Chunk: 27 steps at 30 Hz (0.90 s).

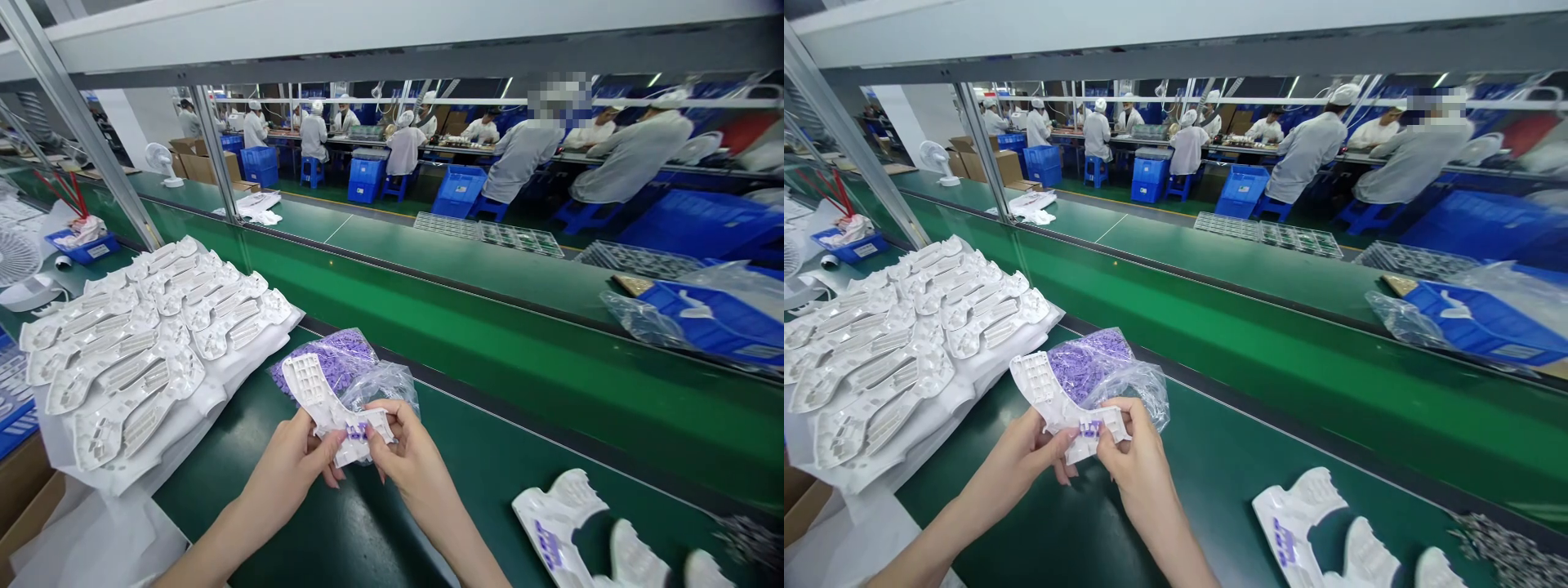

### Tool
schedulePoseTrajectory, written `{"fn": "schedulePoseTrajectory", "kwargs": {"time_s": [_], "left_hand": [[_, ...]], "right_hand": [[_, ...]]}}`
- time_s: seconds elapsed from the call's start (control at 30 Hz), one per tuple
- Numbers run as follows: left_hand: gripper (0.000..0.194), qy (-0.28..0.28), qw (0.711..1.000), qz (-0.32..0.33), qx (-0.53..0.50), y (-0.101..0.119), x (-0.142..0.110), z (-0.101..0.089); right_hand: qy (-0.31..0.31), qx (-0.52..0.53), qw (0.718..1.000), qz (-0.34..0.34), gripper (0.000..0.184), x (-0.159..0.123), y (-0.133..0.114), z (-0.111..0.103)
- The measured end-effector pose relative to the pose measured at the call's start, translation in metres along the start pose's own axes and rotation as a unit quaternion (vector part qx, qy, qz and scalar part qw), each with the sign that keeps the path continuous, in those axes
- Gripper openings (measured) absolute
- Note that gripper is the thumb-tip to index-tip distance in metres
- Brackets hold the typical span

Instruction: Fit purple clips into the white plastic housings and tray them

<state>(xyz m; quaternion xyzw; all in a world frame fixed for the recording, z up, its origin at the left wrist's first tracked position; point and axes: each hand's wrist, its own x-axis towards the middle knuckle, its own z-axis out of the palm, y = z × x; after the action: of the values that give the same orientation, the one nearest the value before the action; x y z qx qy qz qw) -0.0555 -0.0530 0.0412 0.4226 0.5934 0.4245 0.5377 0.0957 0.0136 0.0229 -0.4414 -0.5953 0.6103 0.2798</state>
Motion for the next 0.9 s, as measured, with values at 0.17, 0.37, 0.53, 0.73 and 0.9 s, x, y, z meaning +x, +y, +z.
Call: {"fn": "schedulePoseTrajectory", "kwargs": {"time_s": [0.17, 0.37, 0.53, 0.73, 0.9], "left_hand": [[0.039, -0.022, 0.999, 0.000, -0.045, 0.000, 0.004, -0.002], [0.042, -0.045, 0.996, -0.006, -0.075, 0.003, 0.005, -0.001], [0.041, -0.065, 0.990, -0.052, -0.116, 0.014, 0.003, -0.002], [0.038, -0.064, 0.985, -0.065, -0.145, 0.019, 0.001, -0.003], [0.041, -0.067, 0.986, -0.062, -0.142, 0.018, -0.002, -0.002]], "right_hand": [[-0.006, 0.016, 1.000, 0.000, 0.029, -0.003, -0.008, -0.002], [-0.074, 0.050, 0.996, 0.025, 0.023, -0.009, -0.025, -0.009], [-0.123, 0.098, 0.986, 0.053, 0.032, -0.009, -0.031, -0.013], [-0.132, 0.161, 0.974, 0.086, 0.033, -0.013, -0.038, -0.013], [-0.136, 0.152, 0.976, 0.069, 0.032, -0.016, -0.036, -0.010]]}}
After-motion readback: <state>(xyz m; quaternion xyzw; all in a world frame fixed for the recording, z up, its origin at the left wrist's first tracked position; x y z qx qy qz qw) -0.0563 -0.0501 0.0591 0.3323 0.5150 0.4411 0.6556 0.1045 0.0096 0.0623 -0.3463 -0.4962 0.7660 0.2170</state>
